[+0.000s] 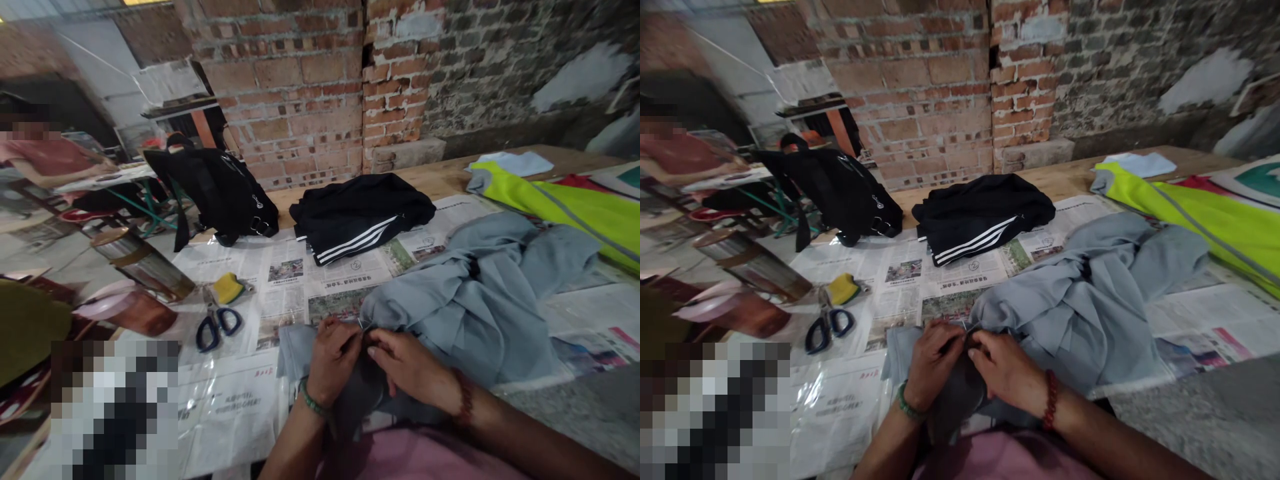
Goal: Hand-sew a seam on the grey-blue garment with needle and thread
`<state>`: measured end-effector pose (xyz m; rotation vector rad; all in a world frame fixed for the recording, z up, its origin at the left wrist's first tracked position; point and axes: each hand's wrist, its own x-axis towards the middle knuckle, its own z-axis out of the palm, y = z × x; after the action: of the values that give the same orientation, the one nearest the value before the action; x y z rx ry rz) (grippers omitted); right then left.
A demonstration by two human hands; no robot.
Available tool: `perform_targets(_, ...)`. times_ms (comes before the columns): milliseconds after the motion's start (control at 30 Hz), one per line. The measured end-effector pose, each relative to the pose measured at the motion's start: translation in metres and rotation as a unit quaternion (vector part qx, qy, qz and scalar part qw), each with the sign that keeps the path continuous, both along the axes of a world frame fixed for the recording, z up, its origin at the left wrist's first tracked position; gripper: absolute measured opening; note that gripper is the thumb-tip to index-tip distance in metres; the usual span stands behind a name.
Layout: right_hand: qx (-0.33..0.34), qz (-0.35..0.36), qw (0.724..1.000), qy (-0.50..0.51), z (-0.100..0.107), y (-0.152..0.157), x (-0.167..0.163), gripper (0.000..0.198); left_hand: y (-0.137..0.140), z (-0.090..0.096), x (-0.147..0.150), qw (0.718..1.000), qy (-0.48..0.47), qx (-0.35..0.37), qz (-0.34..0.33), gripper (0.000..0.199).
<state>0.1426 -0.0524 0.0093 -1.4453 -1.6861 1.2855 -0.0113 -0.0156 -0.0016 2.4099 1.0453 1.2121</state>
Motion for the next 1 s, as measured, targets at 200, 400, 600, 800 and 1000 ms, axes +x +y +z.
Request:
perform_targets(200, 0.186, -0.075, 0.975, -0.098, 0.027, 0.008, 0.036, 0.02, 0.0, 0.001, 0.0, 1.0, 0.008, 0.019, 0.009, 0.012)
perform_targets(400, 0.161, -0.123, 0.978, -0.048, 0.016, 0.043, 0.041, 0.028, 0.0, 0.0, -0.001, 0.999, 0.016, 0.037, 0.0, 0.014)
perform_targets(600, -0.002, 0.007, 0.999, 0.054, 0.014, 0.055, 0.024, 0.035, -0.001, 0.0, -0.001, 0.999, 0.031, 0.023, -0.009, 0.015)
perform_targets(800, -0.055, 0.012, 0.974, 0.22, 0.017, 0.052, 0.03, 0.041, -0.001, -0.001, 0.0, 0.999, 0.031, 0.019, -0.006, 0.015)
perform_targets(1000, -0.015, 0.01, 0.97, 0.244, 0.023, 0.033, 0.051, 0.035, 0.0, -0.003, 0.0, 1.0, 0.02, 0.024, 0.0, 0.015)
